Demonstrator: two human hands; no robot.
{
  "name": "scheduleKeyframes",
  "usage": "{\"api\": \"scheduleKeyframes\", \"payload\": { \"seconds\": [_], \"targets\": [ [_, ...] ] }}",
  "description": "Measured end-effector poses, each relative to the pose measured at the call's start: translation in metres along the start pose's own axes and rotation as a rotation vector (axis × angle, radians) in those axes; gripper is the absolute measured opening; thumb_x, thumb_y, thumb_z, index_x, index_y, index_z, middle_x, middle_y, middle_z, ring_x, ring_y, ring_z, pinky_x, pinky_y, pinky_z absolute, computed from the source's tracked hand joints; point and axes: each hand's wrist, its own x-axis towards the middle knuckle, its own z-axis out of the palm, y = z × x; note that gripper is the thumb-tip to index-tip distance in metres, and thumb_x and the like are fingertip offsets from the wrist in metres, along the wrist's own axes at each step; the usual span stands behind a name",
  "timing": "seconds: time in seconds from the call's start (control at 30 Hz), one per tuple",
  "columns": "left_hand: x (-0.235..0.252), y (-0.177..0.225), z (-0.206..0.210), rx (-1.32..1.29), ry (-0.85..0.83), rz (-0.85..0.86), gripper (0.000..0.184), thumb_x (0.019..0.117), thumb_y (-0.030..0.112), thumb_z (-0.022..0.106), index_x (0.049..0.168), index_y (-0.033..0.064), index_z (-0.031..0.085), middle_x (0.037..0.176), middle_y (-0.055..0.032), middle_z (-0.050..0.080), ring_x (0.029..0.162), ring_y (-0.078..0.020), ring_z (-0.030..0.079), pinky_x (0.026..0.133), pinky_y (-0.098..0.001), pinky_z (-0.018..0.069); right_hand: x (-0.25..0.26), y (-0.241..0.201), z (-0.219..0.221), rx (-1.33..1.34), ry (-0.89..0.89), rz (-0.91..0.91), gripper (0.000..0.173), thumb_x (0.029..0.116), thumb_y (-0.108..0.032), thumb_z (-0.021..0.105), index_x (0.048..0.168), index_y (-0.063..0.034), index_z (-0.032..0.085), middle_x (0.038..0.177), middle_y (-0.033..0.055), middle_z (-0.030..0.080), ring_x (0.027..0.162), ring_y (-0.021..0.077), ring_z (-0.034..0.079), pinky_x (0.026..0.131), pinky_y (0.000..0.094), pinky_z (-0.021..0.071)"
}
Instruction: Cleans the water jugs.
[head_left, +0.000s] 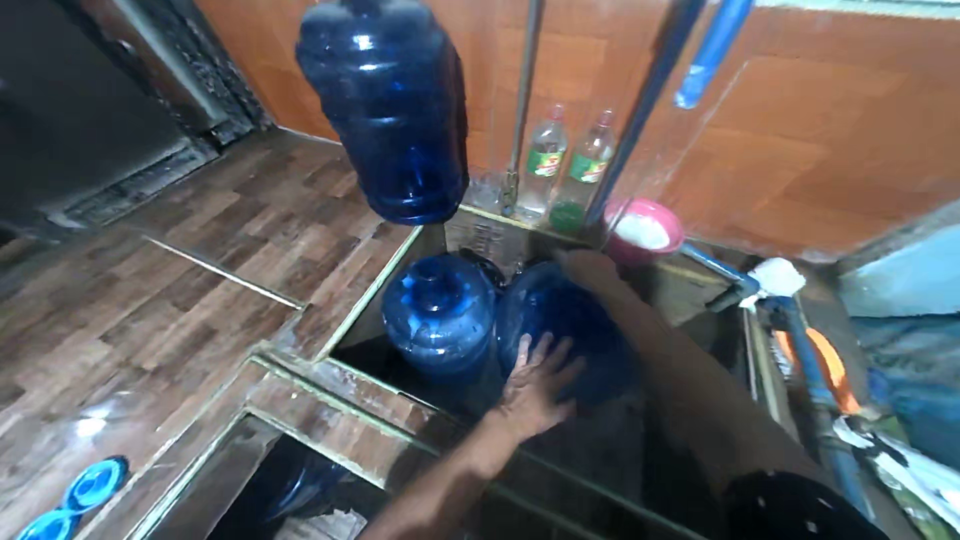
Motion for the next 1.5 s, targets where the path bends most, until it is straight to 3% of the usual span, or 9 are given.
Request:
{"api": "scheduleKeyframes", "payload": {
  "seconds": [0.13,0.27,0.47,0.6,0.77,0.93,1.07,1.23,1.5],
  "targets": [
    [0.004,0.001,-0.009,0.058,-0.028,-0.138,0.065,0.1039,0.053,0.047,0.157,0.016,0.042,0.169,-0.0082,0.026,0.158,-0.0376,0.007,0.12,-0.0702,-0.003,-0.015,0.018,-0.012,-0.072,-0.023,0.164,0.039,0.1079,-0.025,0.051,0.135,0.0014,0.061,0.134,0.0304,0.061,0.126,0.0496,0.058,0.101,0.068,0.0456],
    [0.019,-0.014,-0.006,0.017,0.147,0.074,0.048,0.1026,0.044,0.055,0.137,0.0119,0.066,0.154,-0.0127,0.051,0.152,-0.043,0.029,0.117,-0.0747,0.008,-0.014,0.001,0.026,0.017,0.189,-0.316,0.056,0.1063,-0.048,0.048,0.151,-0.0144,0.053,0.155,0.02,0.048,0.148,0.0425,0.036,0.12,0.0667,0.0211],
    [0.016,0.002,-0.009,-0.089,0.124,0.077,0.051,0.102,0.043,0.057,0.137,0.0073,0.065,0.157,-0.0155,0.046,0.153,-0.0387,0.029,0.12,-0.0694,0.0133,-0.027,0.02,0.001,0.098,0.14,0.251,0.056,0.11,-0.042,0.041,0.143,0.0011,0.054,0.145,0.0323,0.051,0.135,0.0516,0.048,0.107,0.071,0.0363],
    [0.023,-0.003,-0.014,-0.057,0.079,0.054,0.047,0.1024,0.037,0.058,0.138,0.0073,0.064,0.159,-0.0153,0.044,0.154,-0.0388,0.025,0.12,-0.0707,0.0083,-0.033,-0.008,0.025,0.038,0.119,-0.259,0.05,0.1084,-0.041,0.046,0.13,-0.0018,0.069,0.135,0.0223,0.064,0.134,0.0408,0.054,0.117,0.0592,0.0324],
    [0.017,0.007,-0.013,-0.068,0.036,0.07,0.045,0.1019,0.037,0.059,0.137,0.0095,0.065,0.161,-0.0139,0.04,0.154,-0.0398,0.024,0.118,-0.073,0.0093,-0.028,0.01,0.0,0.165,0.121,0.388,0.046,0.1111,-0.033,0.041,0.131,0.0023,0.063,0.133,0.0298,0.062,0.126,0.0493,0.058,0.103,0.0677,0.0425],
    [0.024,-0.003,-0.013,-0.08,0.041,0.042,0.039,0.1019,0.028,0.058,0.136,0.011,0.067,0.161,-0.013,0.042,0.155,-0.0404,0.02,0.118,-0.0732,0.0076,-0.04,-0.005,0.026,0.093,0.155,-0.163,0.049,0.1089,-0.038,0.043,0.119,0.0003,0.073,0.121,0.0231,0.071,0.12,0.0417,0.064,0.104,0.0609,0.0456],
    [0.021,0.004,-0.009,-0.048,0.076,0.006,0.05,0.1015,0.039,0.057,0.14,0.0075,0.062,0.163,-0.0134,0.038,0.154,-0.0421,0.022,0.117,-0.0736,0.0109,-0.03,0.017,0.001,0.215,0.157,0.405,0.051,0.1122,-0.035,0.037,0.129,0.0053,0.064,0.127,0.0328,0.064,0.122,0.0515,0.06,0.099,0.0684,0.0455],
    [0.035,-0.025,0.004,0.096,0.328,0.075,0.052,0.0951,0.03,0.064,0.14,0.0037,0.062,0.155,-0.0222,0.047,0.146,-0.0491,0.037,0.11,-0.0794,0.0213,-0.033,0.029,0.035,0.15,0.305,-0.024,0.055,0.1046,-0.054,0.048,0.137,-0.0131,0.065,0.133,0.0232,0.064,0.127,0.0454,0.057,0.104,0.0674,0.0411],
    [0.154,-0.028,-0.066,0.228,0.041,-0.285,0.053,0.1045,0.035,0.057,0.146,0.0023,0.05,0.155,-0.0324,0.037,0.143,-0.0536,0.035,0.11,-0.0779,0.0228,-0.118,0.073,0.001,0.403,-0.154,0.648,0.081,0.1073,-0.063,0.024,0.124,0.0059,0.064,0.119,0.0298,0.066,0.112,0.045,0.065,0.096,0.0641,0.0486]
  ]
}}
